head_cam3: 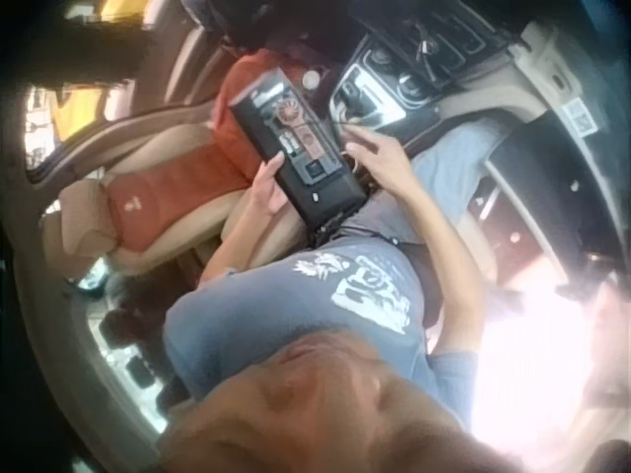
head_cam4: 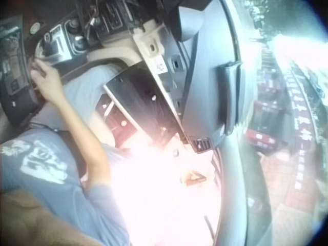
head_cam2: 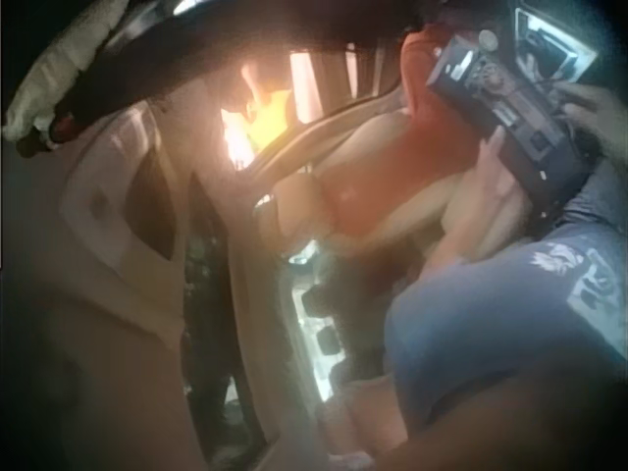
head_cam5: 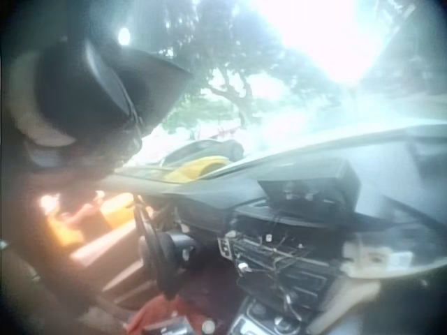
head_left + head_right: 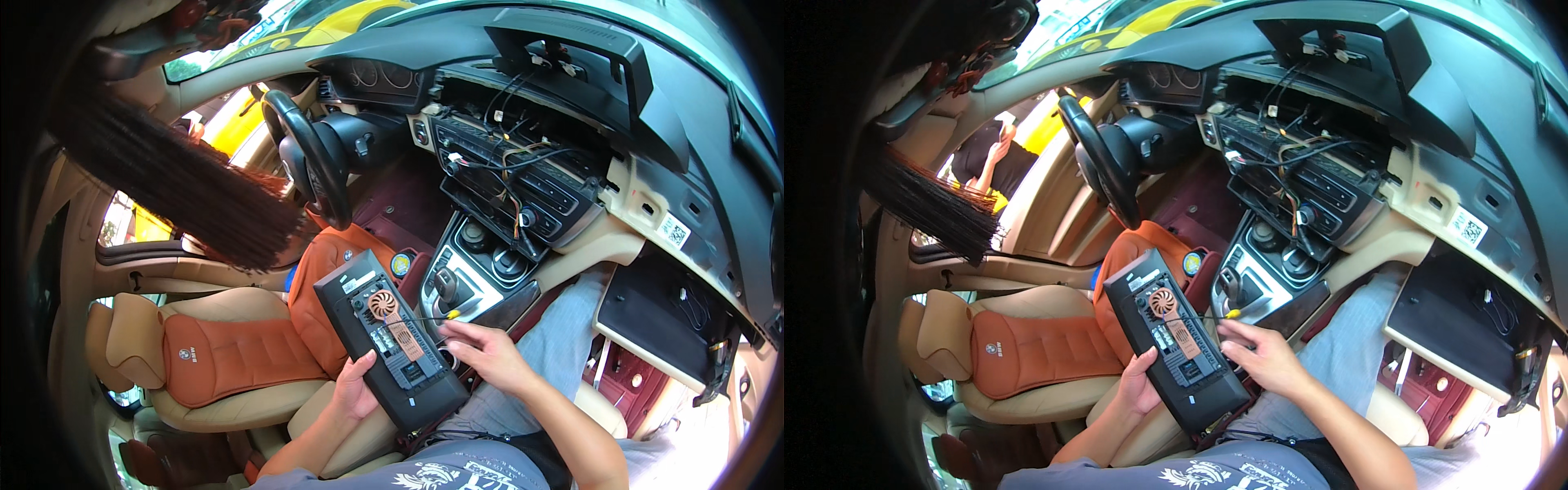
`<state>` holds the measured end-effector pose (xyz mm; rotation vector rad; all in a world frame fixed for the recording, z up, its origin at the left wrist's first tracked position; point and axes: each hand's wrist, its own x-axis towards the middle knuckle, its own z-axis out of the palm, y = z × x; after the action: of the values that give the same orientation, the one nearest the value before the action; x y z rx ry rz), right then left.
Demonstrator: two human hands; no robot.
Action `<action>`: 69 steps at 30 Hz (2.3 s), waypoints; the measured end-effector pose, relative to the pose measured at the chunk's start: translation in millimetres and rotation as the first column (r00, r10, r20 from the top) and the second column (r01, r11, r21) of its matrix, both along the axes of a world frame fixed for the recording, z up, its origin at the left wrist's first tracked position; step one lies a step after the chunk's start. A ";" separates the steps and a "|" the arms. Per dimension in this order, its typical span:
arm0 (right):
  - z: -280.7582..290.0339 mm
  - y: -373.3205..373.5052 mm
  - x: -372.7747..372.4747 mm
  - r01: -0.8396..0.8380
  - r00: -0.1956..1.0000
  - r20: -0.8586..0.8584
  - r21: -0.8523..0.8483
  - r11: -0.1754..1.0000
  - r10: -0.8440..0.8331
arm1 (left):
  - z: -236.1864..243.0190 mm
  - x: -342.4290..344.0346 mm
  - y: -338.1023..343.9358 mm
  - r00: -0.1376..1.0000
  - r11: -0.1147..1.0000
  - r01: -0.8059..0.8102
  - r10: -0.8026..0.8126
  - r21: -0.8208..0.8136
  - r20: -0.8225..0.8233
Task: The person removes a dashboard panel, disconnects wiring, and retrieves tools from a nearby shop. They return to the car and use a screwdriver to adjust components within the dashboard cavity.
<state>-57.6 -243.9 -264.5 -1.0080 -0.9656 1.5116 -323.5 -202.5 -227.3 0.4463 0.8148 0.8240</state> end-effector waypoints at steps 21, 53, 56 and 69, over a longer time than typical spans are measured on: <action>38.0 -128.9 147.4 0.550 0.822 0.268 -0.146 0.822 -0.502 | -120.2 -156.0 187.2 0.882 0.910 -0.413 0.409 0.032 -0.232; 226.9 55.1 234.4 0.374 0.019 0.693 0.664 0.648 -0.721 | 88.6 204.5 193.8 0.853 -0.035 0.341 0.430 0.939 -0.294; 229.4 37.7 229.5 0.472 0.220 0.679 0.555 0.685 -0.701 | 118.4 277.4 205.8 0.931 0.304 0.328 0.057 0.894 -0.361; 239.9 48.8 223.8 0.231 0.099 0.693 0.682 0.694 -0.714 | 142.9 331.8 196.0 0.933 0.039 0.261 0.248 0.965 -0.262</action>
<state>166.2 -195.1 -24.6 -1.7291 -1.4436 -0.1285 8.3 -6.5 -84.4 2.0224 0.3798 1.2711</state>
